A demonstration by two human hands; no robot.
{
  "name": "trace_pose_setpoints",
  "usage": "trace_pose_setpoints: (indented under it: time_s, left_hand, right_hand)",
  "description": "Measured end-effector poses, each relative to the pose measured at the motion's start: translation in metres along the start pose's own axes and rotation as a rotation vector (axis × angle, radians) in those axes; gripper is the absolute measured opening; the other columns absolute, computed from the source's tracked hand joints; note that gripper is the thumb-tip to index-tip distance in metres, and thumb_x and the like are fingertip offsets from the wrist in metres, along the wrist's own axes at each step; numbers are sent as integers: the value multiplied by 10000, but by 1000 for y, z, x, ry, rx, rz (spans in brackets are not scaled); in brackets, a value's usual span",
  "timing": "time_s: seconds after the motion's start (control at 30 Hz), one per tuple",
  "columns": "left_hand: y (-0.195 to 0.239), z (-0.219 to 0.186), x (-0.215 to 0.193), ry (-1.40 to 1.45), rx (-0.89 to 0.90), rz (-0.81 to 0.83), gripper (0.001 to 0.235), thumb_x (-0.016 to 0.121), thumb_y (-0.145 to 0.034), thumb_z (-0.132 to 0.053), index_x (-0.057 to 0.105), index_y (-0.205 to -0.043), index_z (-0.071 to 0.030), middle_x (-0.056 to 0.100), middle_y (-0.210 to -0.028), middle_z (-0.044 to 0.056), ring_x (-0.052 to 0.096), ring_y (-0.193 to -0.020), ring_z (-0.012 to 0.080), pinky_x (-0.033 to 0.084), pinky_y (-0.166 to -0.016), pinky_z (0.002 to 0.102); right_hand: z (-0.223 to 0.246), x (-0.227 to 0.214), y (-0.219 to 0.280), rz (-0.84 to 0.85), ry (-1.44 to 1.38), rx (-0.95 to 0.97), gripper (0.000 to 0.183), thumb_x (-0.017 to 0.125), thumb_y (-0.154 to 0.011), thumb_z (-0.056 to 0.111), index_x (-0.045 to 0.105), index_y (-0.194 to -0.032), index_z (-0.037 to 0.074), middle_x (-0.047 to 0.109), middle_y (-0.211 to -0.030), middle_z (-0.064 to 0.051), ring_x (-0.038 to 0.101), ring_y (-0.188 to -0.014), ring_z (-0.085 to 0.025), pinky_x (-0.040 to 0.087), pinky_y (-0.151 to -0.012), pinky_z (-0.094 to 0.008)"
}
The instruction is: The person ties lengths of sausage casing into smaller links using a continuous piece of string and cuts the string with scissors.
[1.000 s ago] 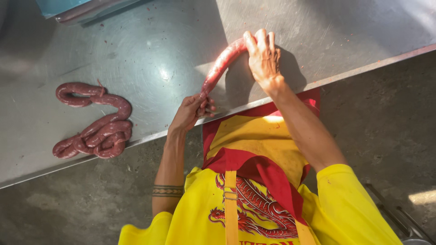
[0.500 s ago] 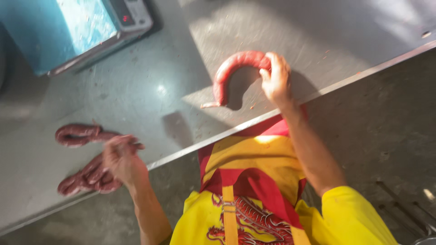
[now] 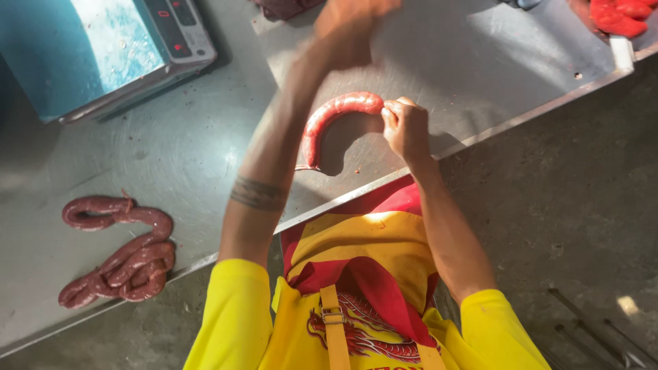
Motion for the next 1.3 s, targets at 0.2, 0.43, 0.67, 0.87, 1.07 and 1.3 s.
trace_pose_setpoints:
  time_s: [0.2,0.43,0.67,0.87,1.07,1.3]
  left_hand:
    - [120,-47,99,237,-382,92,283,801,-792,-333,649,-842,-99,708,-805,97,693,-761,349,534,-658,466]
    - [126,-86,81,3,-300,-253,181,707,-845,-264,592,-773,-143,665,-755,39,687,-754,268,519,-672,426]
    - [197,-86,78,-165,-463,-262,97,654,-818,-239,614,-859,-160,671,-799,39,678,-770,242,496,-754,428]
    - [211,-88,84,-96,-308,-299,53,623,-878,-201,596,-851,-165,625,-761,26,665,-761,243,491,-746,419]
    - [261,-93,31,-306,-381,-381,108,678,-852,-171,580,-815,-145,586,-741,35,606,-713,230,463,-708,397]
    - [280,-102,-4,-434,-231,-519,130,642,-875,-242,621,-873,-114,609,-831,41,589,-811,193,447,-767,377]
  right_hand:
    - [63,-28,4,151,142,-176,36,683,-899,-37,668,-873,-17,597,-795,-176,609,-783,-377,488,-720,-465]
    - [104,-41,19,151,226,-227,52,667,-908,-75,675,-947,-41,628,-881,-165,621,-870,-358,501,-774,-441]
    - [114,-53,47,228,216,-143,78,714,-926,-33,740,-999,-24,636,-826,-162,639,-810,-335,506,-726,-430]
    - [111,-64,65,245,170,-94,166,726,-940,-13,742,-1105,-20,694,-954,-156,690,-834,-286,540,-737,-370]
    - [114,-68,71,253,177,-44,138,754,-956,-1,770,-1093,-6,713,-930,-145,692,-752,-242,517,-659,-348]
    - [111,-81,65,213,167,-102,114,749,-1012,-9,767,-1124,-7,698,-938,-133,668,-770,-216,502,-687,-327]
Point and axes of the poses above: each hand's wrist, its own y-axis away from the middle knuckle, its own x-axis out of the palm, z = x × y, the point moved 9 cm from there along -y, towards the middle knuckle
